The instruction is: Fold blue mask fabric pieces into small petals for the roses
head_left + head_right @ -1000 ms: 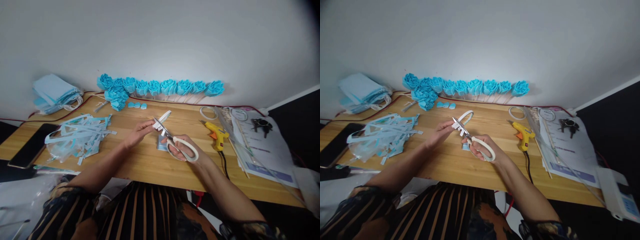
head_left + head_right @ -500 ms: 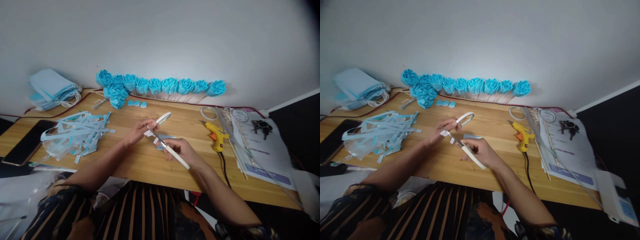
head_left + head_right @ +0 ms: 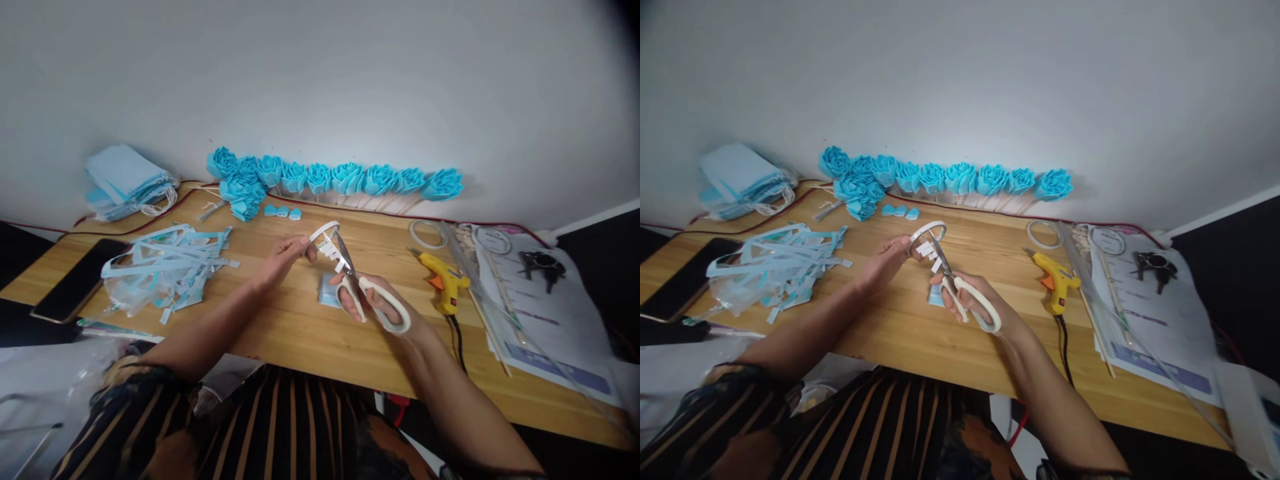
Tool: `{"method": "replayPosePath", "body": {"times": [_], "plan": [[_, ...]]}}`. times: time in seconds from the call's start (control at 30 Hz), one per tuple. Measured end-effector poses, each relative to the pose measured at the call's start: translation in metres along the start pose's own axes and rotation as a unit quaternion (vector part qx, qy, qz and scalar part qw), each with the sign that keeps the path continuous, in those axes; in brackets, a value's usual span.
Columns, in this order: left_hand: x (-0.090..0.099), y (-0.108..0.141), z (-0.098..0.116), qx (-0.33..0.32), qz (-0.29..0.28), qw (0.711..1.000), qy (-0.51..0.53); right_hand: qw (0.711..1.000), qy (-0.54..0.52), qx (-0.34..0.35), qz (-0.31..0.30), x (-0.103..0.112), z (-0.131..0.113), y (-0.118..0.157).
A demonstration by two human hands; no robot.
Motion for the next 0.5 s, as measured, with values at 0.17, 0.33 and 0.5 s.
{"method": "replayPosePath", "body": {"times": [0.17, 0.33, 0.5], "plan": [[-0.0023, 0.0011, 0.0101, -0.006, 0.008, 1.0, 0.021, 0.999, -0.027, -0.025, -0.022, -0.0025, 0.0068, 0.0026], [-0.0053, 0.0009, 0.0075, 0.008, 0.003, 0.999, 0.034, 0.999, -0.032, -0.019, -0.039, -0.007, 0.006, 0.0016], [-0.006, 0.0013, 0.0034, 0.008, -0.008, 1.0, 0.025, 0.998, -0.027, -0.007, -0.049, -0.009, 0.0044, 0.0006]]}}
Point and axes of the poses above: each hand's wrist, its own y-axis away from the middle knuckle, its own x-axis out of the back of the hand, z = x × y, the point moved 10 cm from there along -y, towards the middle knuckle, and after that the axes turned 1 degree about y, right-handed, at the moved point
